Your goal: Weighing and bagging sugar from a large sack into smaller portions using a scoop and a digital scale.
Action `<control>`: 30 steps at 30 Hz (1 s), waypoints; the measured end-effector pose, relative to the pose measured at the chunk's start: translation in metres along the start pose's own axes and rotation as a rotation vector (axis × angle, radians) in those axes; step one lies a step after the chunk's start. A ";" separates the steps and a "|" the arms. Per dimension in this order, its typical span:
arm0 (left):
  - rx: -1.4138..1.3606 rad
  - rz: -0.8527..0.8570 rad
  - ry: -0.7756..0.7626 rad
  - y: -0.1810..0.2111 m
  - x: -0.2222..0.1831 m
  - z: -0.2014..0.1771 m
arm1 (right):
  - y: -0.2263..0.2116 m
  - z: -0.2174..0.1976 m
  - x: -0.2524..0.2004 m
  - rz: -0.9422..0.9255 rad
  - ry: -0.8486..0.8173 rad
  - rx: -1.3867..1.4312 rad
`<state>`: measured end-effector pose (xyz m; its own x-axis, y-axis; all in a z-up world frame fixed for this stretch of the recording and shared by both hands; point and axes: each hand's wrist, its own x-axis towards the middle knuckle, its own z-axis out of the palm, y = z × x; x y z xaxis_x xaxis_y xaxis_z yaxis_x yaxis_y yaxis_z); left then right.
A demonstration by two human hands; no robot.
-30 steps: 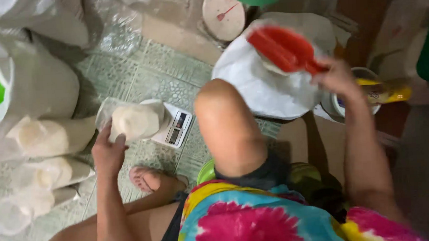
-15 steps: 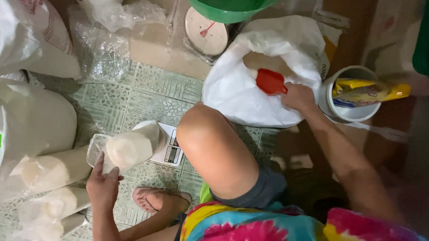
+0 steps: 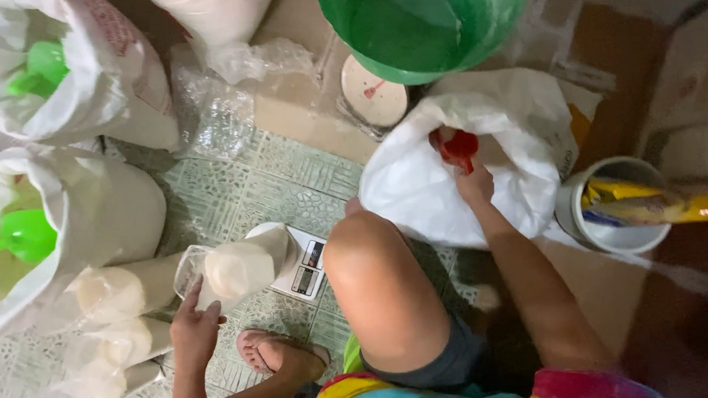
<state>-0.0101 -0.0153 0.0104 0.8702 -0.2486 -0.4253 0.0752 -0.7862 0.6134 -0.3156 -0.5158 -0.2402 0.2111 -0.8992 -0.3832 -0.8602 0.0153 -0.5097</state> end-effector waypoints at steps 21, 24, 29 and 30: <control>0.031 -0.005 -0.006 -0.006 -0.002 0.001 | 0.040 -0.012 -0.015 -0.157 0.344 0.111; 0.113 -0.073 -0.007 -0.009 0.004 0.004 | 0.051 -0.017 -0.040 0.074 0.283 0.241; 0.041 -0.013 0.036 0.000 0.000 0.007 | 0.060 -0.029 -0.078 0.164 0.205 0.459; 0.038 -0.016 0.037 0.006 -0.004 0.006 | 0.062 -0.030 -0.082 0.161 0.204 0.455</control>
<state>-0.0159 -0.0225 0.0114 0.8863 -0.2155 -0.4099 0.0715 -0.8108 0.5810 -0.4000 -0.4545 -0.2169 -0.0414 -0.9360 -0.3496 -0.5757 0.3083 -0.7573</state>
